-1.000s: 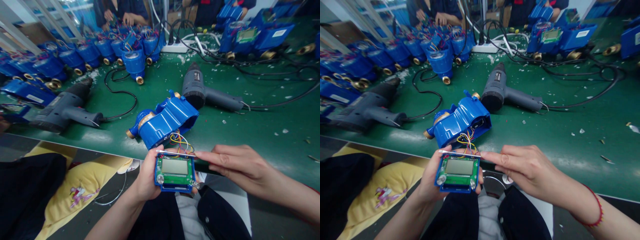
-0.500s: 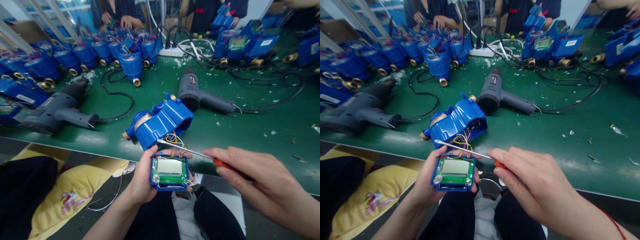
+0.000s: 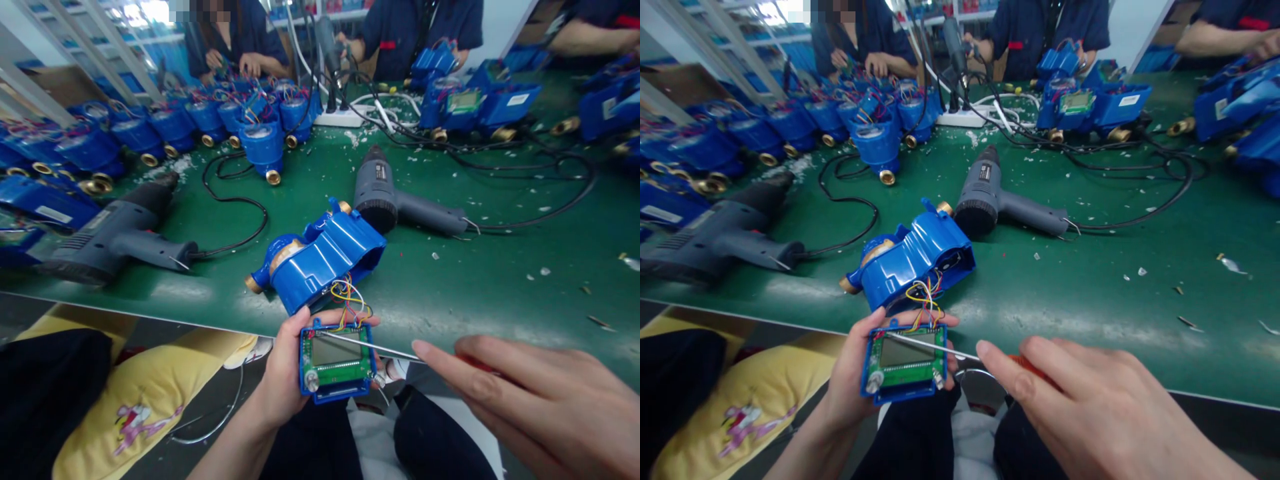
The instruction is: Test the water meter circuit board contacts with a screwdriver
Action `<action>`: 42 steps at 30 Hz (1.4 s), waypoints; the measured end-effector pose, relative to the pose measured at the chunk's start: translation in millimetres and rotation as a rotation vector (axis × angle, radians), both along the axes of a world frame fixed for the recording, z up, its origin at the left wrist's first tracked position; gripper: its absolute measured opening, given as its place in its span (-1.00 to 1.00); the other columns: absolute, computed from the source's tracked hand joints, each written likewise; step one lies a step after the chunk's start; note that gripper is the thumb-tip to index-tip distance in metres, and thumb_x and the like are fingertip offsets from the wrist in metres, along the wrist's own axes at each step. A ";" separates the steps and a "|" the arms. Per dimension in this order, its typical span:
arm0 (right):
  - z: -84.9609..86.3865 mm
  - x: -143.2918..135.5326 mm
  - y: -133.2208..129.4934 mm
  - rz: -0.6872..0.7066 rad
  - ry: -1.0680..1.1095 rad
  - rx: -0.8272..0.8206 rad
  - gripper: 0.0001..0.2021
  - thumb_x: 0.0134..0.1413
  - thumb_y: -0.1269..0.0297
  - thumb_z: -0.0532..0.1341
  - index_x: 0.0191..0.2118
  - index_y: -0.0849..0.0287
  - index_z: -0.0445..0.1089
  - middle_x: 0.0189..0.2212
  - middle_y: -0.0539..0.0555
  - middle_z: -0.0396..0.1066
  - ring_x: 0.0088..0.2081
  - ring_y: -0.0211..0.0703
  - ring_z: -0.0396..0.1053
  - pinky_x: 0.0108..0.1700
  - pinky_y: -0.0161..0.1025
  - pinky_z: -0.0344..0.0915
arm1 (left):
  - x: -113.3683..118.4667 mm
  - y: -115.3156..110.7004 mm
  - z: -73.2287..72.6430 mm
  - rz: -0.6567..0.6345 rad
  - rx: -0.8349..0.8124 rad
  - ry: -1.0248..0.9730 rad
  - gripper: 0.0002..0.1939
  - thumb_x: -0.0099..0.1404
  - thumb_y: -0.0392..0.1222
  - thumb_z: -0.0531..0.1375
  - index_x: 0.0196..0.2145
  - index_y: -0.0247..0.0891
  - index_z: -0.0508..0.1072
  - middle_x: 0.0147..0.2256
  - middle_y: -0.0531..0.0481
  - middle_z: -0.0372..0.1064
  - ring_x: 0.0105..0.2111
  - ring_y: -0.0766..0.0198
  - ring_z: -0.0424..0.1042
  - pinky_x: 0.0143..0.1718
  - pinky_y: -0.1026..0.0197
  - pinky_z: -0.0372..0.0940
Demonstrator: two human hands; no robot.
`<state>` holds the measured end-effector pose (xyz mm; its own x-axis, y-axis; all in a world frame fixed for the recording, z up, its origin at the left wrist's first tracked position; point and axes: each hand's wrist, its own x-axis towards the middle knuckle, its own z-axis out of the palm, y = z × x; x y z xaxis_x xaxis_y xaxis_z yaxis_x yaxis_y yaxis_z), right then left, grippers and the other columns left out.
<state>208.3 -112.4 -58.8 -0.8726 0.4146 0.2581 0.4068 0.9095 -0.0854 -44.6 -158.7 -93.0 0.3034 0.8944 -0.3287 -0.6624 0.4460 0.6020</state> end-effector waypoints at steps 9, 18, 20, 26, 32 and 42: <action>1.0 -13.4 1.2 -0.044 0.049 0.068 -0.60 0.28 0.52 -0.13 0.10 0.17 0.27 -0.40 -0.01 0.30 -0.51 -0.32 0.28 -0.51 -0.30 0.14 | 1.4 1.9 -2.2 -0.058 0.015 -0.117 -0.40 0.30 0.13 0.00 -0.04 -0.46 0.49 -0.31 -0.34 0.54 -0.35 -0.03 0.56 -0.26 0.10 0.37; 4.0 -20.1 -19.5 -0.157 -0.023 0.192 -0.54 0.25 0.50 -0.20 0.17 0.19 0.19 -0.33 0.06 0.35 -0.44 -0.18 0.31 -0.49 -0.20 0.13 | 5.8 6.3 10.0 0.032 -0.065 -0.033 -0.44 0.31 0.04 -0.05 -0.12 -0.51 0.52 -0.38 -0.35 0.53 -0.41 -0.05 0.53 -0.35 0.03 0.40; 4.0 -22.0 -20.7 -0.165 -0.037 0.181 -0.54 0.24 0.51 -0.19 0.18 0.19 0.18 -0.35 0.04 0.34 -0.47 -0.19 0.31 -0.50 -0.21 0.13 | 6.1 7.0 11.2 0.030 -0.056 -0.019 -0.44 0.31 0.04 -0.04 -0.14 -0.50 0.53 -0.39 -0.34 0.54 -0.44 -0.03 0.53 -0.36 0.04 0.40; 9.4 -26.6 -2.0 -0.067 0.012 0.079 -0.60 0.23 0.55 -0.12 0.08 0.20 0.25 -0.47 -0.04 0.31 -0.56 -0.26 0.27 -0.57 -0.28 0.11 | 3.3 7.4 8.0 -0.011 -0.077 -0.004 -0.42 0.27 0.08 -0.03 -0.13 -0.51 0.51 -0.39 -0.32 0.52 -0.41 -0.04 0.53 -0.35 0.03 0.40; 9.9 -23.3 27.5 0.131 0.024 0.073 -0.62 0.20 0.59 -0.09 0.06 0.30 0.28 -0.44 0.03 0.35 -0.52 -0.24 0.27 -0.49 -0.28 0.12 | 0.6 4.4 8.2 -0.057 -0.106 0.048 -0.41 0.29 0.09 -0.07 -0.15 -0.50 0.49 -0.39 -0.38 0.51 -0.44 -0.08 0.52 -0.35 0.03 0.36; 9.4 -22.4 51.2 0.226 0.007 -0.151 -0.66 0.29 0.50 -0.07 0.08 0.20 0.26 -0.44 0.00 0.28 -0.52 -0.28 0.23 -0.51 -0.33 0.06 | -4.3 4.8 2.4 -0.074 -0.137 0.091 -0.42 0.22 0.14 0.01 -0.16 -0.46 0.50 -0.38 -0.37 0.52 -0.41 -0.12 0.52 -0.34 -0.03 0.36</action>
<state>185.9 -61.1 -49.4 -0.9458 0.2437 0.2144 0.1940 0.9540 -0.2285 -48.9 -153.9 -90.6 0.3303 0.8155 -0.4753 -0.5702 0.5737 0.5880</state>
